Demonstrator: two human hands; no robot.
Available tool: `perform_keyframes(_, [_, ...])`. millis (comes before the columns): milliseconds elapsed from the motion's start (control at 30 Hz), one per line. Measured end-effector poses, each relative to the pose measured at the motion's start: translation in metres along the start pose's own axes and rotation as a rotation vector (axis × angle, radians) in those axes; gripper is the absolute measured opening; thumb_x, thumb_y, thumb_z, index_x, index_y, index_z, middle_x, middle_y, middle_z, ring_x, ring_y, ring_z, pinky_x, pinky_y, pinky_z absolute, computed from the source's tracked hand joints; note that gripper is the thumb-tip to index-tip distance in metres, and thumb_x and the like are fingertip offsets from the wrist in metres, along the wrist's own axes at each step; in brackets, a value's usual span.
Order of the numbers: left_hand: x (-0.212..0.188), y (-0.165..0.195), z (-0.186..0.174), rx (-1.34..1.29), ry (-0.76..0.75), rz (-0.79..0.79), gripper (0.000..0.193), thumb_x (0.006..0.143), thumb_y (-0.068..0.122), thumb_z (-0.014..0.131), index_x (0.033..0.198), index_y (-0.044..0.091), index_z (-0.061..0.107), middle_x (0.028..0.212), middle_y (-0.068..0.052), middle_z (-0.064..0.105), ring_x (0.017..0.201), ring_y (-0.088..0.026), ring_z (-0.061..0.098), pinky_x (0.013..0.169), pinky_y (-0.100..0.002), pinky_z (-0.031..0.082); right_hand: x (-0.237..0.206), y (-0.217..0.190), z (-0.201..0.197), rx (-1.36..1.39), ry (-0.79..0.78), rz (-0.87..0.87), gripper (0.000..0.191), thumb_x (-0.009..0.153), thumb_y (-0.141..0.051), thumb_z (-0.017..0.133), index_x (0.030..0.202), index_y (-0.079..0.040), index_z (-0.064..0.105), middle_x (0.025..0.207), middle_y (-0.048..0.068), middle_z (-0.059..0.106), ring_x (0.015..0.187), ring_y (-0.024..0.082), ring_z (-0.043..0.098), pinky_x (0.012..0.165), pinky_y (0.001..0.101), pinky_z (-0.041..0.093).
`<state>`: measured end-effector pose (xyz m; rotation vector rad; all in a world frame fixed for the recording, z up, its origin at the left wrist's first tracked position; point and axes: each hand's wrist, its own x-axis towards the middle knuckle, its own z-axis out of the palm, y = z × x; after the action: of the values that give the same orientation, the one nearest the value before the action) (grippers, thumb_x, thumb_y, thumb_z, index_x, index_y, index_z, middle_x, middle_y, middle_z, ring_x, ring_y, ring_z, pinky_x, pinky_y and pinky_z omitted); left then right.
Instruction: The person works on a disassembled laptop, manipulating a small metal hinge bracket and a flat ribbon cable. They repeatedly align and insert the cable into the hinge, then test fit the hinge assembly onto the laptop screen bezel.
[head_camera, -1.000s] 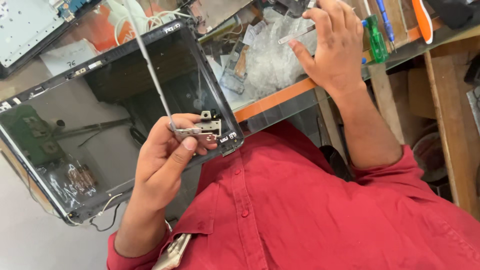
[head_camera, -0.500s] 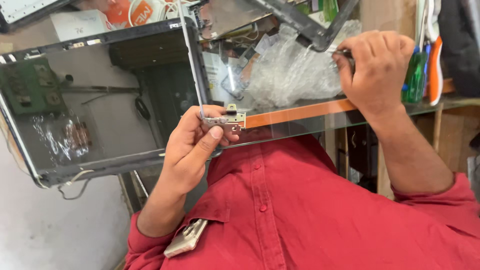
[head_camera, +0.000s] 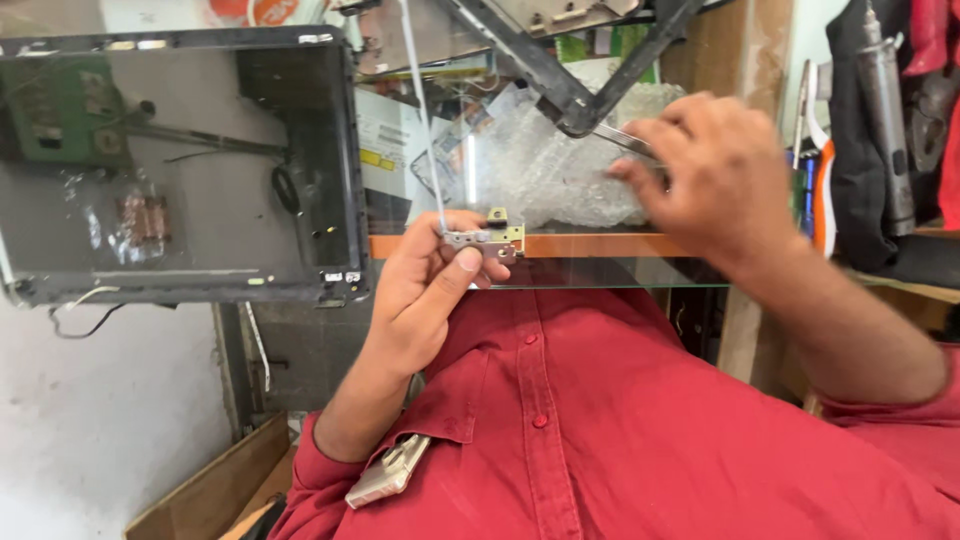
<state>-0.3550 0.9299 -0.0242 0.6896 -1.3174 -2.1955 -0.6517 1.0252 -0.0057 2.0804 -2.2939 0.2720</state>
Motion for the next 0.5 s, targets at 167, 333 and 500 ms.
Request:
perform_keyframes(167, [-0.006, 0.012, -0.014, 0.019, 0.032, 0.004, 0.025, 0.108, 0.007, 0.052, 0.132, 0.0, 0.053, 0.114, -0.008, 0.071, 0.099, -0.014, 0.069, 0.087, -0.028, 0.054, 0.046, 0.014, -0.025, -0.346, 0.217, -0.373, 0.029, 0.096, -0.018, 0.069, 0.125, -0.02, 0.072, 0.12, -0.001, 0.067, 0.114, 0.019, 0.06, 0.099, 0.0346, 0.048])
perform_keyframes(333, [-0.006, 0.029, -0.028, 0.108, 0.023, 0.104, 0.025, 0.111, 0.008, 0.053, 0.134, -0.002, 0.054, 0.111, -0.01, 0.071, 0.102, -0.015, 0.068, 0.09, -0.029, 0.054, 0.059, 0.013, -0.016, -0.355, 0.281, -0.467, 0.017, 0.098, -0.017, 0.069, 0.115, -0.016, 0.069, 0.12, -0.001, 0.068, 0.114, 0.019, 0.064, 0.093, 0.0329, 0.053])
perform_keyframes(500, [-0.001, 0.042, -0.039, 0.131, 0.029, 0.126, 0.026, 0.11, 0.008, 0.053, 0.133, -0.004, 0.054, 0.11, -0.012, 0.071, 0.1, -0.017, 0.069, 0.089, -0.031, 0.054, 0.059, 0.01, -0.029, -0.34, 0.492, -0.43, 0.011, 0.104, -0.008, 0.062, 0.115, -0.01, 0.063, 0.12, 0.004, 0.067, 0.108, 0.019, 0.066, 0.086, 0.0306, 0.053])
